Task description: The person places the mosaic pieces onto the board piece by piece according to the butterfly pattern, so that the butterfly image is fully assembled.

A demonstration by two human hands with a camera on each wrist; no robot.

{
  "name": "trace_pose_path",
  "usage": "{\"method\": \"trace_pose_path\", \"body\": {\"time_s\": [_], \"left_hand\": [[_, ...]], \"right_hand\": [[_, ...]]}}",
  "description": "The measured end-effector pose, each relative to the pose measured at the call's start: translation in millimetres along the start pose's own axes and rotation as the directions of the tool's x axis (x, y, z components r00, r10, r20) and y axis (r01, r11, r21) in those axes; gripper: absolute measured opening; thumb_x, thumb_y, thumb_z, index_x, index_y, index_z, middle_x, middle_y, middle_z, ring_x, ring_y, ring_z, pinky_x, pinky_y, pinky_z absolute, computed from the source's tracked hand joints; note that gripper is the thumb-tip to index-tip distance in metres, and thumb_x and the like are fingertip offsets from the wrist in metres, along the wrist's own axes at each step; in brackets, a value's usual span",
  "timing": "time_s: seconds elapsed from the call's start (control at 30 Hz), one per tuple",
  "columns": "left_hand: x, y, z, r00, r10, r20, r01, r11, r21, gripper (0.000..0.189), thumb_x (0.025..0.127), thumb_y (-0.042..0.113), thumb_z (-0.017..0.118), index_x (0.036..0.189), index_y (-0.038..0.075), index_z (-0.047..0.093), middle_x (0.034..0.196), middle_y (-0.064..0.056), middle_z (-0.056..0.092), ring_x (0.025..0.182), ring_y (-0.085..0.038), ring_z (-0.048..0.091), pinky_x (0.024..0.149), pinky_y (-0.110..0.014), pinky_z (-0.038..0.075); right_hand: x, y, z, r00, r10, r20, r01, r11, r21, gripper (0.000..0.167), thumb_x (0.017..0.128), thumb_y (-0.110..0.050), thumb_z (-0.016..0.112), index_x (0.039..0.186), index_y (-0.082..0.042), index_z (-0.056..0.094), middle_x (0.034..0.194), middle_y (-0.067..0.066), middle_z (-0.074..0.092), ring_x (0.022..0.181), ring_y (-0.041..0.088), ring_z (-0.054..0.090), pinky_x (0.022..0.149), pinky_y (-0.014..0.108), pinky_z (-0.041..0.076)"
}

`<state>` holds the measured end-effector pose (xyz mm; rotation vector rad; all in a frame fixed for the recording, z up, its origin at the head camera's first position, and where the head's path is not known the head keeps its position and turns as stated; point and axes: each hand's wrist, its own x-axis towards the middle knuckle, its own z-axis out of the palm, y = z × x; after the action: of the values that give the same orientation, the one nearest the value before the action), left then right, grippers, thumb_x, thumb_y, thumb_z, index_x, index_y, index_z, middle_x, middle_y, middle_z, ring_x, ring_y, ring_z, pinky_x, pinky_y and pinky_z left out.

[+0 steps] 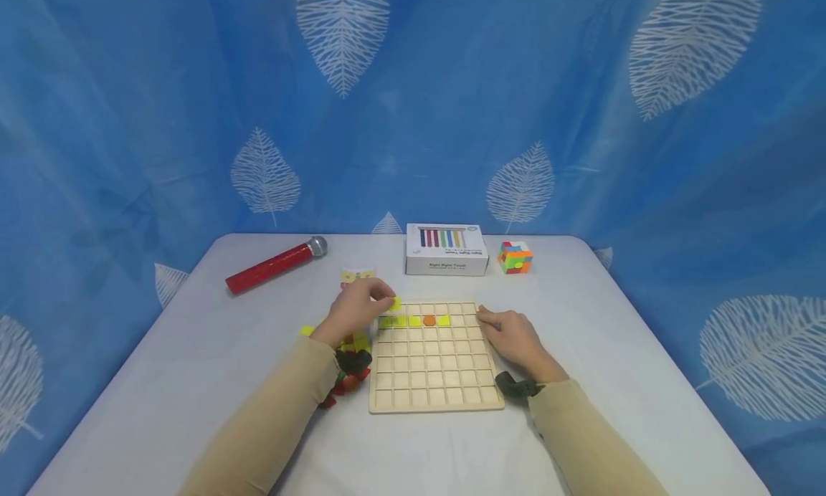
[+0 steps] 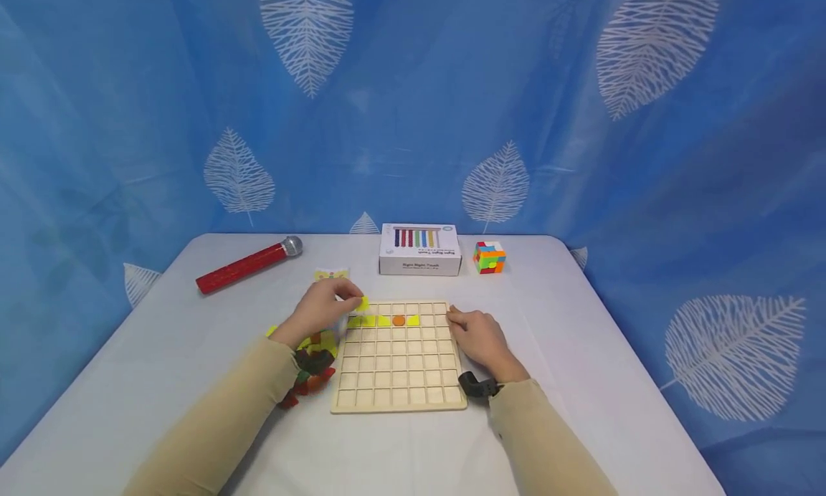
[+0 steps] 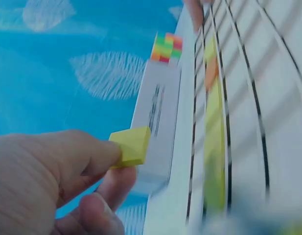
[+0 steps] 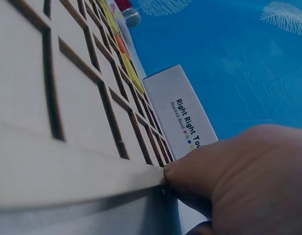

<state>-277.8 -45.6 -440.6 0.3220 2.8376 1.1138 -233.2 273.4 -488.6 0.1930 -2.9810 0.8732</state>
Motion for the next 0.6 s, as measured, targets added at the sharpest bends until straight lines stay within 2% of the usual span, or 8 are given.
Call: {"method": "trace_pose_path", "body": {"time_s": [0.13, 0.27, 0.47, 0.6], "left_hand": [[10.7, 21.3, 24.4, 0.997, 0.045, 0.070, -0.047, 0.999, 0.023, 0.009, 0.096, 0.029, 0.071, 0.099, 0.022, 0.076, 0.097, 0.006, 0.072, 0.090, -0.015, 0.065, 0.082, -0.040, 0.053], [17.2, 37.6, 49.4, 0.989, 0.086, 0.125, -0.091, 0.995, 0.037, 0.011, 0.097, 0.029, 0.070, 0.101, 0.022, 0.077, 0.099, 0.007, 0.074, 0.089, -0.013, 0.066, 0.076, -0.037, 0.053], [27.0, 57.7, 79.1, 0.982, 0.125, 0.145, -0.135, 0.989, 0.066, 0.011, 0.097, 0.029, 0.069, 0.101, 0.024, 0.078, 0.104, 0.008, 0.075, 0.093, -0.013, 0.068, 0.076, -0.036, 0.055], [32.5, 68.0, 89.2, 0.983, 0.113, 0.146, -0.130, 0.985, 0.110, 0.011, 0.097, 0.029, 0.070, 0.102, 0.024, 0.078, 0.107, 0.008, 0.076, 0.097, -0.015, 0.070, 0.077, -0.037, 0.055]], "right_hand": [[0.1, 4, -2, 1.000, 0.007, -0.006, -0.007, 1.000, 0.018, 0.035, 0.101, -0.024, 0.064, 0.133, -0.010, 0.068, 0.145, 0.005, 0.059, 0.136, 0.035, 0.055, 0.112, 0.054, 0.043], [0.9, 8, 0, 1.000, -0.005, -0.004, 0.005, 1.000, 0.023, 0.035, 0.100, -0.025, 0.064, 0.131, -0.010, 0.070, 0.144, 0.005, 0.060, 0.135, 0.036, 0.055, 0.112, 0.055, 0.042], [2.2, 11, 0, 1.000, -0.011, 0.016, 0.011, 0.999, 0.042, 0.036, 0.100, -0.027, 0.065, 0.133, -0.012, 0.069, 0.146, 0.002, 0.059, 0.136, 0.034, 0.055, 0.113, 0.053, 0.042], [2.2, 11, -3, 1.000, -0.020, 0.009, 0.020, 0.999, 0.036, 0.035, 0.101, -0.026, 0.064, 0.133, -0.012, 0.069, 0.146, 0.002, 0.059, 0.136, 0.034, 0.055, 0.112, 0.052, 0.043]]}}
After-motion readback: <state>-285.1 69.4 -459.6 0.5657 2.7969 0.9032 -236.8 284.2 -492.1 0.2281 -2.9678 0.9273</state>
